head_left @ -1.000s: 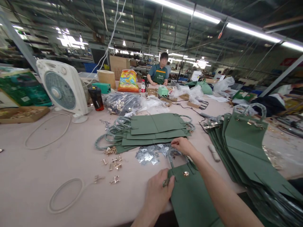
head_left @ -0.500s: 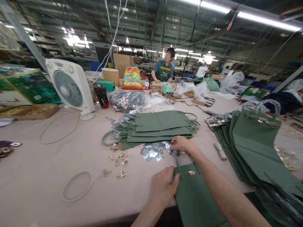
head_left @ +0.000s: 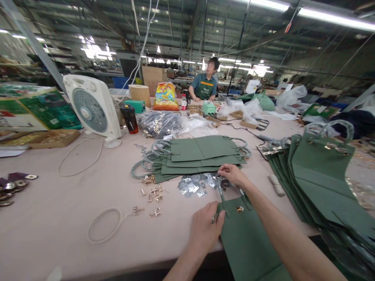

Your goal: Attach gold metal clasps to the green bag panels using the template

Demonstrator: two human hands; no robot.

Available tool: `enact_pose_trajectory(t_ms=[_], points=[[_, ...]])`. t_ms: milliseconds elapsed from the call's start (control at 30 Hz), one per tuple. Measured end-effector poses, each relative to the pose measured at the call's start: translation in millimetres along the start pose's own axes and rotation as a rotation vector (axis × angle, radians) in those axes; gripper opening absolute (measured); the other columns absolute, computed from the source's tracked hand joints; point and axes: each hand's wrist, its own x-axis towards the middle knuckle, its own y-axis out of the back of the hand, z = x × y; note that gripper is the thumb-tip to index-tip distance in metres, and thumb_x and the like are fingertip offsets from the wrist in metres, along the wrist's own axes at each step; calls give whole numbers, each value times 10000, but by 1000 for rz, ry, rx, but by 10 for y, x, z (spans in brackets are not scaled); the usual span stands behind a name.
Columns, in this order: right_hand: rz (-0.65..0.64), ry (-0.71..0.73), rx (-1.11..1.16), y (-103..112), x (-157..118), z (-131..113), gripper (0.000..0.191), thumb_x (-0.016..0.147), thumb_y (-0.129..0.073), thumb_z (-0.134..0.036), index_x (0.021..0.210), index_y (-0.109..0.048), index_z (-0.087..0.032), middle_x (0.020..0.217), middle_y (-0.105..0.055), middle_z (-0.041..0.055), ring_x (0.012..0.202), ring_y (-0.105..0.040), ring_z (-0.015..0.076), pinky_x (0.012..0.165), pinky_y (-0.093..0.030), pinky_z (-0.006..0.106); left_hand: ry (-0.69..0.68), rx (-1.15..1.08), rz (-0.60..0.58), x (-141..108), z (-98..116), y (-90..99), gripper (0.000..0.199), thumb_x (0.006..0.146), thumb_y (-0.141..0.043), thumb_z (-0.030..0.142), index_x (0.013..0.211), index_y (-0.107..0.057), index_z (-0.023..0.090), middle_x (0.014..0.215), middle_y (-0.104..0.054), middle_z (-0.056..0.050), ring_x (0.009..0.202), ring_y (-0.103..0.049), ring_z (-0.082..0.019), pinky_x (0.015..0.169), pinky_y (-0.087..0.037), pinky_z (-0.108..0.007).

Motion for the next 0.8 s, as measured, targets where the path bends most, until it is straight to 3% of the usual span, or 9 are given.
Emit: enact_pose_trajectory(t_ms=[200, 367, 467, 633, 800], points=[[19, 107, -146, 73, -126, -232, 248, 966, -592, -331, 1089, -777, -221, 1089, -790, 71, 1015, -715, 228, 949, -508, 320, -20, 14, -21, 3, 17, 18, 263, 1043, -476, 373, 1211, -659, 285, 1121, -756, -15, 1015, -711, -210, 897, -533, -302], [-66, 188, -295, -245, -354, -632, 221, 911, -679, -279, 1083, -777, -182, 1163, -729, 161, 1108, -675, 312, 1010, -469, 404, -18, 23, -15, 5, 14, -4, 257, 1034, -483, 362, 1198, -663, 278, 1118, -755, -24, 1025, -712, -218, 897, -532, -309], [-124, 279, -356, -399, -542, -790, 197, 973, -601, -248, 1074, -765, -208, 1149, -720, 131, 1120, -660, 283, 1013, -457, 376, 10, 32, -18, -1, 6, -14, 219, 1020, -499, 364, 1095, -679, 265, 1066, -763, -32, 979, -718, -221, 853, -529, -298], [-183, 413, -307, -308, -674, -701, 244, 1027, -525, -248, 985, -765, -229, 1045, -741, 65, 1023, -677, 223, 965, -478, 309, 9, 58, -28, 9, 9, -3, 183, 997, -540, 383, 999, -668, 253, 987, -764, -24, 884, -722, -221, 763, -509, -298], [-72, 339, -339, -185, -471, -430, 297, 981, -578, -223, 1236, -721, -168, 1316, -691, 132, 1237, -615, 274, 1121, -420, 377, -19, 54, -22, 18, 37, 20, 203, 1021, -502, 353, 1105, -673, 282, 1052, -765, -2, 960, -718, -218, 807, -507, -302]])
